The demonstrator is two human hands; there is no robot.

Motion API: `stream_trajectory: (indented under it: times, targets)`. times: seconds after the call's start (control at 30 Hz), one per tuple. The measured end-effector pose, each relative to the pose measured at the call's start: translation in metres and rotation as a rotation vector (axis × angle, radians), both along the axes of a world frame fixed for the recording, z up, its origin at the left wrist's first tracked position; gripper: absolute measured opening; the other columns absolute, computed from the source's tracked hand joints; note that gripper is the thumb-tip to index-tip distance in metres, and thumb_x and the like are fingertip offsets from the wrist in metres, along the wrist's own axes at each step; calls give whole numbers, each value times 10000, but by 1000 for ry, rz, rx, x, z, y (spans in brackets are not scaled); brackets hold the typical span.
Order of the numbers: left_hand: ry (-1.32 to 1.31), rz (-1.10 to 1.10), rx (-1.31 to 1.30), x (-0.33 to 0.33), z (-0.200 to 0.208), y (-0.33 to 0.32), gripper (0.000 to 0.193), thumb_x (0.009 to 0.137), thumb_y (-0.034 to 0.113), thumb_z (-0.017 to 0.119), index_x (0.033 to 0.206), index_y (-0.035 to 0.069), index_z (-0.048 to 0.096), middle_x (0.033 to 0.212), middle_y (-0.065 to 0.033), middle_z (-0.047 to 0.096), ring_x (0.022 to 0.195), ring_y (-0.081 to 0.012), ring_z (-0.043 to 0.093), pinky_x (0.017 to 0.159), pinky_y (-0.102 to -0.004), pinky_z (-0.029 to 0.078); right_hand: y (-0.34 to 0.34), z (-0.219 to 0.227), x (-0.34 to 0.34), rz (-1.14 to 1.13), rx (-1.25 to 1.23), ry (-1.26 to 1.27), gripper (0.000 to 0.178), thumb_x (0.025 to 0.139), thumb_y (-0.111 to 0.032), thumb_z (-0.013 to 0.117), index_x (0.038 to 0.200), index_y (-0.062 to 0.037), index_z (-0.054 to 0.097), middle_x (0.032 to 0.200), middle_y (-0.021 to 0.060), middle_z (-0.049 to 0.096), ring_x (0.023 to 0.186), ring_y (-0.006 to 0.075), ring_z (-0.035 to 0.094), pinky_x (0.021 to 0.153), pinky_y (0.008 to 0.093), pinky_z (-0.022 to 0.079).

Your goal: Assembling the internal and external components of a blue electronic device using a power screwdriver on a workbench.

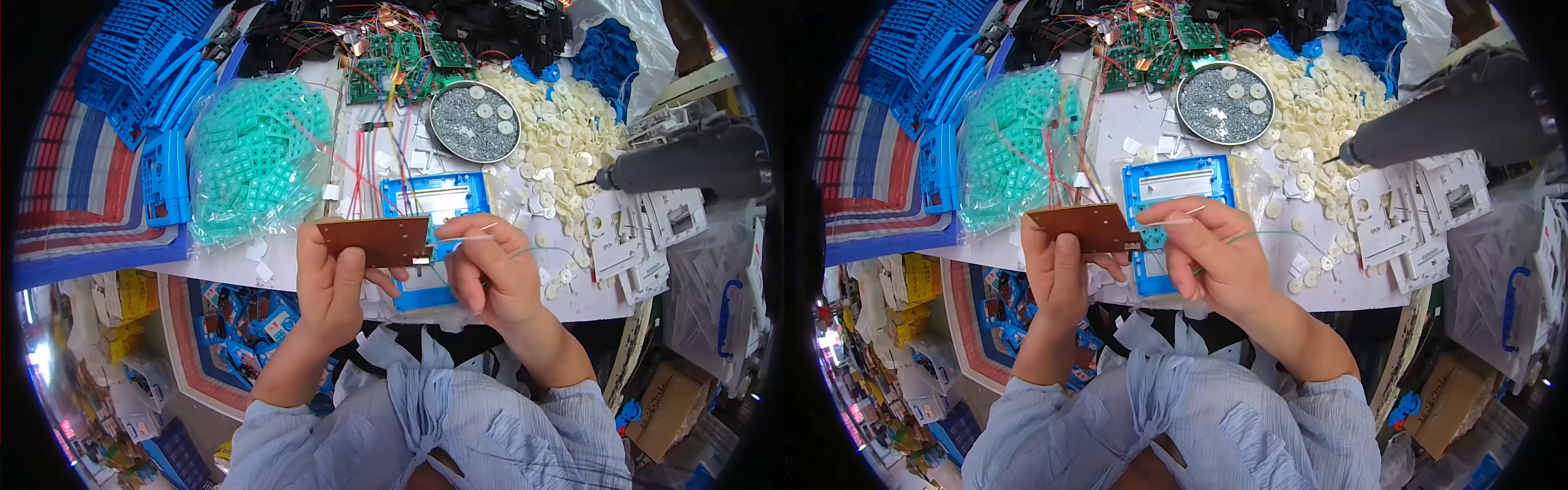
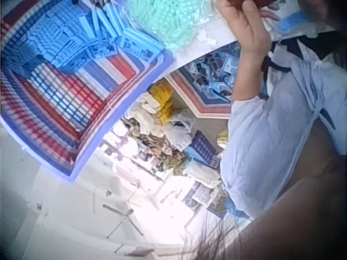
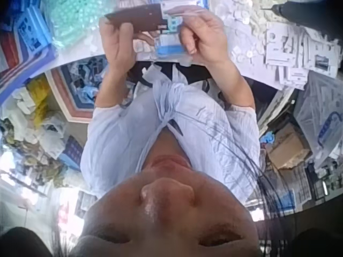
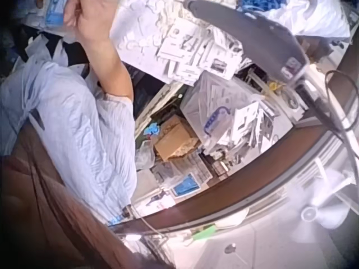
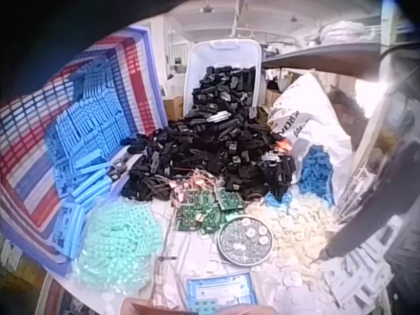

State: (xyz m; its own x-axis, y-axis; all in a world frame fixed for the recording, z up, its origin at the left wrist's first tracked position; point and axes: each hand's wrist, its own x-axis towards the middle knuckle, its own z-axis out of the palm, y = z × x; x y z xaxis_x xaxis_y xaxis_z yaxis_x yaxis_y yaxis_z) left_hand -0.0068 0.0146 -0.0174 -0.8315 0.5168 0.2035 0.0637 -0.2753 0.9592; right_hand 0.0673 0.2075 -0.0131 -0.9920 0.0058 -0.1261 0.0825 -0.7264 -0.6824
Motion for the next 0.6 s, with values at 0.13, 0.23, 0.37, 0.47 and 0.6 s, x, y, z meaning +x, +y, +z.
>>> stream_trajectory:
  times: [0.13, 0.23, 0.37, 0.47, 0.6]
  targets:
    - [205, 81, -306, 9, -3, -21, 204, 1090, 134, 412, 1220, -16, 366, 915, -185, 654, 660, -178, 632, 552, -273, 531, 13, 21, 40, -106, 416, -34, 251, 1024, -104, 570, 1155, 79, 681, 581, 56, 618, 452, 99, 559, 421, 231, 411]
    - [328, -48, -470, 19, 0, -51, 185, 1073, 84, 414, 1221, -18, 370, 868, -154, 642, 635, -143, 591, 558, -273, 500, 82, 20, 96, 118, 443, -9, 417, 908, -164, 683, 1208, 124, 654, 596, 79, 644, 508, 138, 636, 480, 247, 504]
    - [357, -359, -625, 32, 16, -48, 152, 947, 9, 544, 1096, -9, 568, 790, -152, 661, 611, -229, 636, 566, -332, 508, 131, 55, 142, -270, 1135, -261, 663, 795, -361, 758, 1265, 92, 644, 926, 161, 701, 850, 235, 686, 783, 368, 536]
    - [291, -496, -612, 47, 12, -28, 156, 875, 0, 600, 1017, 7, 664, 760, -152, 657, 625, -290, 653, 571, -351, 513, 118, 65, 126, -151, 1872, 26, 840, 721, -624, 769, 1277, -3, 668, 1273, 182, 617, 1235, 357, 532, 1066, 519, 371]
    - [290, -439, -573, 61, -2, -19, 207, 916, 23, 588, 1110, 10, 661, 816, -149, 696, 668, -260, 680, 628, -355, 539, 49, 28, 64, 400, 1154, 273, 538, 785, -385, 863, 1158, -26, 718, 1269, 134, 671, 1154, 318, 600, 1005, 455, 417]
